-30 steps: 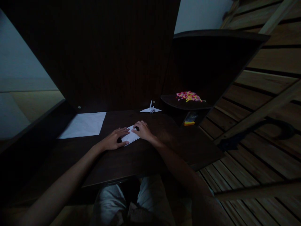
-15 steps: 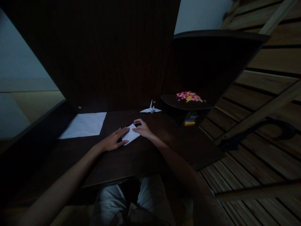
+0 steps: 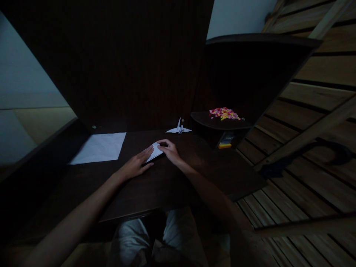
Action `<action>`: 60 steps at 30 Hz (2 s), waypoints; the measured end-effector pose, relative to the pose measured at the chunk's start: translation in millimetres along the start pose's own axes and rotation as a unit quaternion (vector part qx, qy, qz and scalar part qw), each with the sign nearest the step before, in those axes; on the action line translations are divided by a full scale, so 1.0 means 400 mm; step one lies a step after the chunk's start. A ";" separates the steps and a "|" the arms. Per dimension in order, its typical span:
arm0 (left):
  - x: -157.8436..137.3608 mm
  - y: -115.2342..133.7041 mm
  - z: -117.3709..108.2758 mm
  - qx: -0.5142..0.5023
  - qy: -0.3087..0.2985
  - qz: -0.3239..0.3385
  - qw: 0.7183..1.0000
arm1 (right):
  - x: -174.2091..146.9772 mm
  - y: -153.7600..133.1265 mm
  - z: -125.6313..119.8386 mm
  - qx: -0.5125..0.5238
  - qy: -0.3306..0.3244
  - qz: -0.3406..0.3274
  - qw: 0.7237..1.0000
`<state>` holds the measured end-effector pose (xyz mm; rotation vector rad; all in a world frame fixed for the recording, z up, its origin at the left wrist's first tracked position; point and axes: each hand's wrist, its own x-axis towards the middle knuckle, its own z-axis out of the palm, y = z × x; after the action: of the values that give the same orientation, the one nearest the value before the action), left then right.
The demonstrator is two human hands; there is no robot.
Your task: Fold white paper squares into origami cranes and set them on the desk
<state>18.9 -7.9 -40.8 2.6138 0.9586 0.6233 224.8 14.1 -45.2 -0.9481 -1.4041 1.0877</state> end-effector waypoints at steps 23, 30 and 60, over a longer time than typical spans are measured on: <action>0.013 0.008 -0.030 -0.603 0.026 -0.284 0.745 | -0.002 0.001 -0.006 0.063 -0.130 0.103 0.984; 0.015 0.005 -0.033 -0.638 0.020 -0.294 0.712 | -0.007 -0.016 -0.009 0.038 -0.133 0.087 0.987; 0.022 0.000 -0.024 -0.654 0.153 -0.270 0.690 | -0.010 -0.013 -0.003 0.041 -0.110 -0.003 0.993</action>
<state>20.3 -0.8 -29.8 0.9109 0.7914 1.0388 226.5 9.2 -41.1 -0.7838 -1.5261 1.2661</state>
